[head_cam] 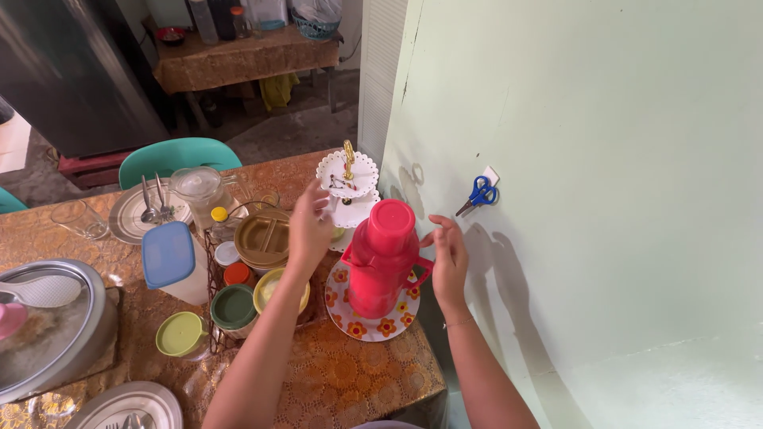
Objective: Preparing a hot drink at a dining table by mixing powder and water.
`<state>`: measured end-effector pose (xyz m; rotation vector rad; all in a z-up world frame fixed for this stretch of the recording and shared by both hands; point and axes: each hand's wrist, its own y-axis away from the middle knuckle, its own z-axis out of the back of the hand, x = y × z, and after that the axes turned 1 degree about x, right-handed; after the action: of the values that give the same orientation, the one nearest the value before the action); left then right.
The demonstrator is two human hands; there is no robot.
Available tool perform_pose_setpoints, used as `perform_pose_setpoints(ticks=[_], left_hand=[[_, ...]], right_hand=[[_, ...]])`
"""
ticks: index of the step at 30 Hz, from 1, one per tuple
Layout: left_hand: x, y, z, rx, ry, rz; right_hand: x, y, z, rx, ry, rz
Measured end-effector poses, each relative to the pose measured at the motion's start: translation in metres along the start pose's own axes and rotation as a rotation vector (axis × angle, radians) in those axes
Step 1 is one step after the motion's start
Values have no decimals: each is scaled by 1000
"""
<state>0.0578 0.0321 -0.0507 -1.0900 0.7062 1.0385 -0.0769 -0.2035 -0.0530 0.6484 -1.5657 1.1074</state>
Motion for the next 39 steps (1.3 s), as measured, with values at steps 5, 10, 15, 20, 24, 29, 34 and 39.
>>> perform_pose_setpoints(ticks=[5, 10, 15, 20, 24, 29, 34, 39], left_hand=[[-78, 27, 3, 164, 136, 118], [-111, 42, -10, 211, -31, -139], [-116, 35, -25, 282, -122, -166], [-116, 25, -33, 290, -122, -103], [-97, 15, -29, 308, -18, -262], [-99, 9, -20, 396, -32, -292], [-93, 14, -20, 399, -4, -285], [-77, 30, -23, 335, -10, -324]], right_hand=[[30, -12, -13, 92, 38, 45], [46, -3, -27, 291, 96, 136], [6, 15, -24, 73, -42, 60], [-4, 11, -25, -1, -131, 36], [17, 12, -34, 95, -148, 111], [12, 7, -27, 136, -140, 127], [7, 4, -22, 171, -183, 116], [10, 15, -24, 183, -136, 153]])
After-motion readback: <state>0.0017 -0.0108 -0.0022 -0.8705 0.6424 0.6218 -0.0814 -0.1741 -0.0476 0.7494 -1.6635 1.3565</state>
